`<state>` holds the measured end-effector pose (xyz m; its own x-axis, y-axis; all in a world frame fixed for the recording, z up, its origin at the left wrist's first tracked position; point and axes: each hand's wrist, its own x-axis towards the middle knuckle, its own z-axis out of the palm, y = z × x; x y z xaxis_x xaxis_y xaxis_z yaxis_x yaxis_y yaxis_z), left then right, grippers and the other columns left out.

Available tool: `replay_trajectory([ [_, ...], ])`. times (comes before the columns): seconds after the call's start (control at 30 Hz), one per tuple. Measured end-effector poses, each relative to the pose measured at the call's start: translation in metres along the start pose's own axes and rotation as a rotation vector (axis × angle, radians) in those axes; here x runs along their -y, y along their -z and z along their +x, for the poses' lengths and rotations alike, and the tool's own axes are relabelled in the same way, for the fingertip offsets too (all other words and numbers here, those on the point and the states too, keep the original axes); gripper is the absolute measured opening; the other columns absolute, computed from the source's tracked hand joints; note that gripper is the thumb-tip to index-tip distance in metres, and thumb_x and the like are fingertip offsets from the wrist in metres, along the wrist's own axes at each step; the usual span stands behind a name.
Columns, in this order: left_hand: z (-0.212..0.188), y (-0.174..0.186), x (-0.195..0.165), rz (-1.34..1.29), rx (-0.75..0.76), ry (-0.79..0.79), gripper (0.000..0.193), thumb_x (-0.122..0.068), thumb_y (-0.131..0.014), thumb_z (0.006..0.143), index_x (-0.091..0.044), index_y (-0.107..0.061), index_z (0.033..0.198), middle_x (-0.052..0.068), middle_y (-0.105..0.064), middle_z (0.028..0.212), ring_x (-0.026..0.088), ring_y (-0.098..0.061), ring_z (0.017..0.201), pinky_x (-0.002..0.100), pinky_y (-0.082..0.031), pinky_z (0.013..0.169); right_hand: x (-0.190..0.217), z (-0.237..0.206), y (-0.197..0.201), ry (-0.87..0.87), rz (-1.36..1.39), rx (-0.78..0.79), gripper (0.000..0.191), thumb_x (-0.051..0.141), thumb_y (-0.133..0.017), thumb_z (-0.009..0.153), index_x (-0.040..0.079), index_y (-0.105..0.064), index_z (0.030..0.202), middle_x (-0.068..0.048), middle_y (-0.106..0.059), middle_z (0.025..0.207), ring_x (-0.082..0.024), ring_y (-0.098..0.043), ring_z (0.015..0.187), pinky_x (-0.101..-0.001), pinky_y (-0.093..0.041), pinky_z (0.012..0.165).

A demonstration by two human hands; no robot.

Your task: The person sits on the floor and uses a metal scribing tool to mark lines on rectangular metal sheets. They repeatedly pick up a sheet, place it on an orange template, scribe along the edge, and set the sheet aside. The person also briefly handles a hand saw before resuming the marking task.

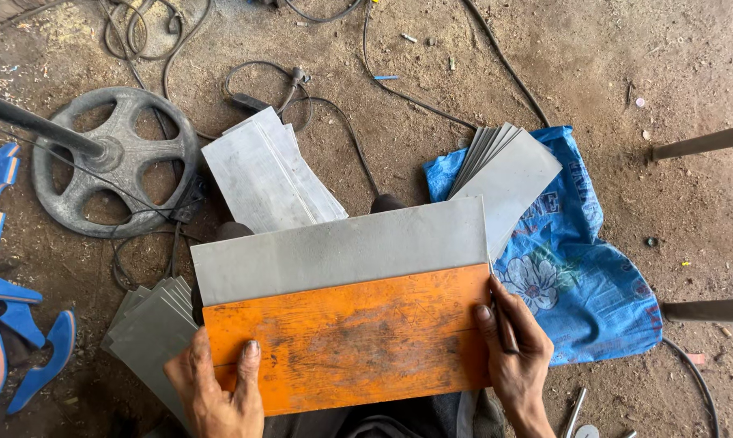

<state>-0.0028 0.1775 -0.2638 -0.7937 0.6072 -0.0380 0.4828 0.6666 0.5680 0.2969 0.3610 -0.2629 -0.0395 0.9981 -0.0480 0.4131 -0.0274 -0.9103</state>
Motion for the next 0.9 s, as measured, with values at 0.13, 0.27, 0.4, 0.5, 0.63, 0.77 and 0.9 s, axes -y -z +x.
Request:
replay_trajectory([
  [0.13, -0.008, -0.005, -0.023, -0.074, -0.18, -0.219, 0.067, -0.039, -0.065, 0.096, 0.01, -0.05, 0.139, 0.025, -0.056, 0.124, 0.037, -0.051, 0.12, 0.047, -0.055, 0.087, -0.018, 0.001, 0.014, 0.181, 0.021, 0.009, 0.04, 0.005, -0.069, 0.097, -0.002, -0.065, 0.136, -0.011, -0.071, 0.126, -0.014, -0.063, 0.118, -0.0269, -0.048, 0.104],
  [0.27, -0.013, -0.016, -0.045, -0.086, -0.189, -0.154, 0.065, -0.04, -0.065, 0.098, 0.01, -0.053, 0.138, 0.022, -0.058, 0.12, 0.035, -0.056, 0.112, 0.045, -0.054, 0.084, -0.036, 0.018, 0.024, 0.106, 0.19, -0.021, 0.032, 0.004, -0.067, 0.107, -0.007, -0.063, 0.137, -0.019, -0.069, 0.122, -0.019, -0.067, 0.114, -0.0313, -0.053, 0.11],
  [0.4, -0.006, -0.023, -0.056, -0.2, -0.013, 0.119, 0.074, -0.05, -0.059, 0.091, 0.0, -0.049, 0.144, 0.021, -0.048, 0.114, 0.029, -0.063, 0.086, 0.039, -0.059, 0.056, -0.065, 0.08, 0.037, 1.169, -0.412, 0.019, 0.032, -0.005, -0.06, 0.1, -0.014, -0.055, 0.13, -0.037, -0.067, 0.114, -0.047, -0.069, 0.112, -0.0474, -0.057, 0.102],
  [0.5, -0.007, -0.024, -0.058, -0.176, -0.09, 0.003, 0.073, -0.053, -0.056, 0.095, 0.0, -0.048, 0.145, 0.021, -0.047, 0.116, 0.029, -0.065, 0.089, 0.036, -0.062, 0.057, -0.104, 0.101, 0.041, 1.153, -0.44, 0.086, 0.035, -0.001, -0.054, 0.103, -0.016, -0.05, 0.134, -0.037, -0.064, 0.119, -0.045, -0.067, 0.116, -0.0468, -0.055, 0.104],
  [0.63, -0.016, -0.026, -0.057, -0.181, -0.131, -0.082, 0.07, -0.05, -0.057, 0.102, 0.002, -0.047, 0.147, 0.022, -0.048, 0.12, 0.031, -0.064, 0.096, 0.039, -0.064, 0.065, -0.145, 0.13, 0.045, 1.333, -0.552, 0.145, 0.036, 0.0, -0.051, 0.104, -0.015, -0.047, 0.135, -0.035, -0.064, 0.121, -0.045, -0.067, 0.116, -0.0465, -0.055, 0.104],
  [0.77, -0.02, -0.029, -0.057, -0.217, -0.12, -0.053, 0.068, -0.047, -0.059, 0.099, 0.002, -0.048, 0.145, 0.024, -0.047, 0.122, 0.034, -0.063, 0.101, 0.04, -0.067, 0.066, -0.163, 0.148, 0.046, 1.321, -0.593, 0.208, 0.036, 0.001, -0.047, 0.104, -0.015, -0.044, 0.137, -0.034, -0.063, 0.122, -0.044, -0.067, 0.116, -0.0463, -0.056, 0.104],
  [0.9, -0.019, -0.026, -0.059, -0.249, -0.117, -0.073, 0.064, -0.043, -0.061, 0.1, 0.003, -0.049, 0.144, 0.023, -0.048, 0.121, 0.035, -0.064, 0.106, 0.042, -0.067, 0.071, -0.16, 0.15, 0.043, 1.245, -0.608, 0.28, 0.037, 0.003, -0.043, 0.105, -0.014, -0.041, 0.138, -0.033, -0.063, 0.124, -0.043, -0.067, 0.116, -0.046, -0.056, 0.104],
])
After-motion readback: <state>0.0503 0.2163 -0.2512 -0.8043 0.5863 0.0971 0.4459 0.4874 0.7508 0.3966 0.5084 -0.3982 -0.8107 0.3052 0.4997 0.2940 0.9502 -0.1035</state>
